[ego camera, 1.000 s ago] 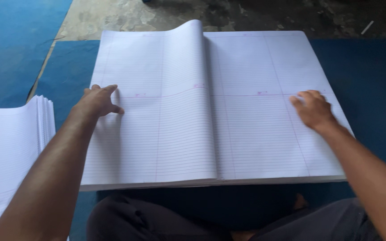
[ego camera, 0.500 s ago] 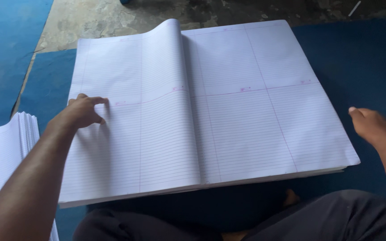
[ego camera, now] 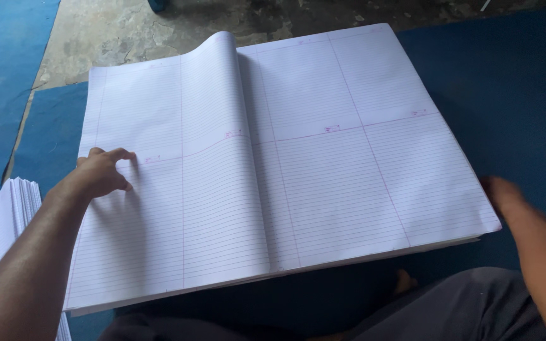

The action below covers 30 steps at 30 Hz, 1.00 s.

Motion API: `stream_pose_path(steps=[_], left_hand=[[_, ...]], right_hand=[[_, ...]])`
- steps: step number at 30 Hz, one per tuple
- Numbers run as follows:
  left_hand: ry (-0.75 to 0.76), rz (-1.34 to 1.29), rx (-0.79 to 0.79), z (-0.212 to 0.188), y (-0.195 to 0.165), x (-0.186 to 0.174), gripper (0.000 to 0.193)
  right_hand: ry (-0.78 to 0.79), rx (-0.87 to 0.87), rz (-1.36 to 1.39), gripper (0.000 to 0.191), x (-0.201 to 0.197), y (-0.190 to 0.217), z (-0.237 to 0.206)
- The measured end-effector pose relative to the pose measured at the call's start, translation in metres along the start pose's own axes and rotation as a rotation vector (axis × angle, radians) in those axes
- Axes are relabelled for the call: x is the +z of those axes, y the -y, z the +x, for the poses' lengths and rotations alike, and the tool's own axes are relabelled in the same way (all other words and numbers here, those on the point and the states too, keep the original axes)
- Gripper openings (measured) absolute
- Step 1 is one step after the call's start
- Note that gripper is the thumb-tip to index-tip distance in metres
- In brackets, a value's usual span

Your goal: The person folds a stack of lined paper sheets in half using a small wooden block to press and crease the fold. They repeat this process for multiple sheets, stacking the folded pieces to the side.

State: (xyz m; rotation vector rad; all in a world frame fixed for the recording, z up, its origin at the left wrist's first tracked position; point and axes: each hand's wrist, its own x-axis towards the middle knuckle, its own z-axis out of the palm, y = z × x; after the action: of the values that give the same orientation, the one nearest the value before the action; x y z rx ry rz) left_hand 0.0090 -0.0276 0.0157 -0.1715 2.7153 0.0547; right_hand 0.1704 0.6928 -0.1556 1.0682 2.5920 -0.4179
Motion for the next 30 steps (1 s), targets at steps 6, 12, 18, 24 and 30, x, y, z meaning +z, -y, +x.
stream_pose_path(steps=[6, 12, 18, 24, 30], left_hand=[[0.013, -0.002, -0.042, 0.001, -0.004, 0.000, 0.079], [0.003, -0.023, -0.044, 0.004, 0.011, 0.006, 0.077], [-0.003, -0.054, 0.001, 0.010, 0.036, 0.013, 0.077], [0.007, -0.084, 0.039, 0.009, 0.052, 0.016, 0.080], [0.007, -0.146, 0.048, 0.008, 0.065, 0.025, 0.115]], right_hand=[[-0.016, 0.036, -0.019, 0.037, -0.004, -0.003, 0.002], [-0.309, 0.092, 0.177, 0.040, -0.025, -0.001, -0.025], [-0.674, -0.306, 0.429, 0.034, -0.055, 0.048, -0.053], [-0.505, -0.534, 0.323, 0.038, -0.094, 0.169, -0.123], [-0.156, -0.876, 0.277, 0.040, -0.068, 0.306, -0.219]])
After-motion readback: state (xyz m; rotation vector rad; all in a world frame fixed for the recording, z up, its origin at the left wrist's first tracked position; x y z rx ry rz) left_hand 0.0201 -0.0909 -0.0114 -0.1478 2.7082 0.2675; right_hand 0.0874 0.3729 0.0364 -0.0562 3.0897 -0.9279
